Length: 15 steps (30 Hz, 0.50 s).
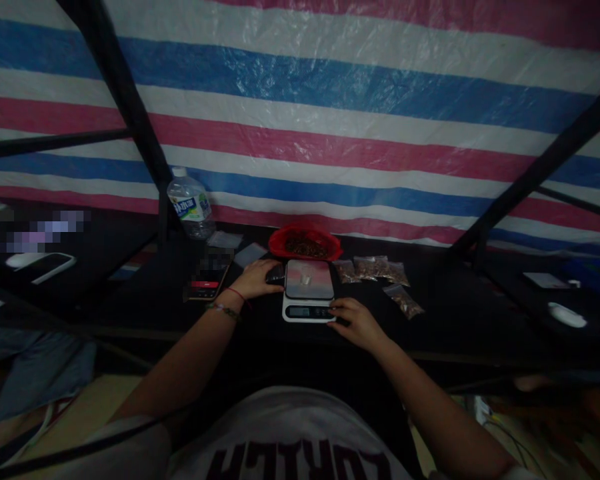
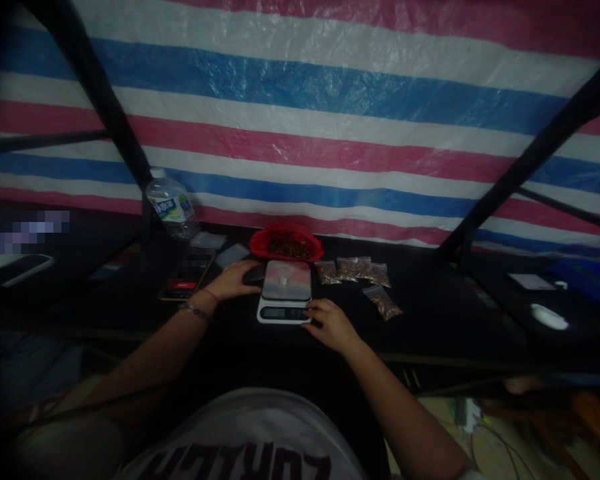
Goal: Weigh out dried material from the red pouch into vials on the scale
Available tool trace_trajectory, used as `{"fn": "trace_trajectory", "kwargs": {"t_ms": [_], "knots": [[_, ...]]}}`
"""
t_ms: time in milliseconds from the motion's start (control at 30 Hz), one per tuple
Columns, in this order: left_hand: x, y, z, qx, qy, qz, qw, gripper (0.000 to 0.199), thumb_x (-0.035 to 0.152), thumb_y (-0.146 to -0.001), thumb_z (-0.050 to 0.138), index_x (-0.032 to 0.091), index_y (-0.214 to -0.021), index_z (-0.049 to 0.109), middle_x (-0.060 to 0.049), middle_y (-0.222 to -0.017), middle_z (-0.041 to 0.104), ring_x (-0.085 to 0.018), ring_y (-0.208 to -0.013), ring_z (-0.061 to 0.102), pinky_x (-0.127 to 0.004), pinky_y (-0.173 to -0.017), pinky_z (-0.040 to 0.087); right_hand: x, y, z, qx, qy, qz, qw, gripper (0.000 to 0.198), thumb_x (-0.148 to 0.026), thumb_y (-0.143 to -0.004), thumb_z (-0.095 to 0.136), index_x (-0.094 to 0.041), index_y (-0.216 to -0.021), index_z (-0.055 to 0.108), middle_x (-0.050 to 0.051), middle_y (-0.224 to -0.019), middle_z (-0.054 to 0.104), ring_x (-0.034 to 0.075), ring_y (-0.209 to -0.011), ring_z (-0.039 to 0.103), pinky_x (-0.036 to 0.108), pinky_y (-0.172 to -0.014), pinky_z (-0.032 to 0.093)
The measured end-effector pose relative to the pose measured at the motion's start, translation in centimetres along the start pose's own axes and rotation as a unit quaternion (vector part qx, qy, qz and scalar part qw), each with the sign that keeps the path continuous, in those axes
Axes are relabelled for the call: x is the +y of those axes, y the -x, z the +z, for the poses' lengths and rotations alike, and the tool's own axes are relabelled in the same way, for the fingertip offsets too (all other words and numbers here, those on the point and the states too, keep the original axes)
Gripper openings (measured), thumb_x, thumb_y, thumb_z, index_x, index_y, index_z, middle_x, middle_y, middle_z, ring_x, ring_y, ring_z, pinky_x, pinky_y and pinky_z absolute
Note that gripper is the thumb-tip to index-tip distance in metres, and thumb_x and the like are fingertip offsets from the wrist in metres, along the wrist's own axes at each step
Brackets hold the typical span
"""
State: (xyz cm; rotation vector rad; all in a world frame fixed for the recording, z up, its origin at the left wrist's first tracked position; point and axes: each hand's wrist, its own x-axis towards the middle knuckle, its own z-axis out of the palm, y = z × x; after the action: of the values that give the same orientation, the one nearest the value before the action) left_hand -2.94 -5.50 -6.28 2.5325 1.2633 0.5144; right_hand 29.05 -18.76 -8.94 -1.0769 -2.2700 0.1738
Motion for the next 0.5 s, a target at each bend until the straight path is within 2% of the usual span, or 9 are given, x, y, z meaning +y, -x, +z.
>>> {"fn": "trace_trajectory", "kwargs": {"t_ms": [233, 333, 500], "knots": [[0.5, 0.2, -0.2, 0.008, -0.034, -0.062, 0.998, 0.079, 0.063, -0.068, 0.067, 0.024, -0.135, 0.050, -0.012, -0.135, 0.055, -0.036, -0.123, 0.048, -0.050, -0.103, 0.037, -0.9, -0.2, -0.6, -0.008, 0.009, 0.015, 1.000, 0.026, -0.026, -0.084, 0.064, -0.021, -0.109, 0.067, 0.010, -0.111, 0.066, 0.021, -0.103, 0.062, 0.039, -0.090, 0.053], [0.7, 0.2, -0.4, 0.011, -0.039, -0.061, 0.997, 0.081, 0.062, -0.068, 0.067, 0.024, -0.137, 0.048, -0.013, -0.138, 0.052, -0.039, -0.125, 0.045, -0.054, -0.102, 0.035, -1.2, -0.1, -0.7, -0.005, 0.002, 0.018, 1.000, 0.027, -0.025, -0.085, 0.062, -0.022, -0.111, 0.065, 0.011, -0.112, 0.065, 0.022, -0.105, 0.061, 0.039, -0.091, 0.053], [0.5, -0.1, -0.6, 0.005, -0.031, -0.063, 0.998, 0.082, 0.059, -0.068, 0.068, 0.023, -0.139, 0.047, -0.015, -0.135, 0.054, -0.040, -0.124, 0.046, -0.056, -0.102, 0.034, -1.2, -0.5, -1.3, 0.049, 0.007, 0.034, 0.998, 0.025, -0.023, -0.085, 0.058, -0.023, -0.109, 0.064, 0.011, -0.109, 0.063, 0.024, -0.102, 0.061, 0.042, -0.088, 0.053]]}}
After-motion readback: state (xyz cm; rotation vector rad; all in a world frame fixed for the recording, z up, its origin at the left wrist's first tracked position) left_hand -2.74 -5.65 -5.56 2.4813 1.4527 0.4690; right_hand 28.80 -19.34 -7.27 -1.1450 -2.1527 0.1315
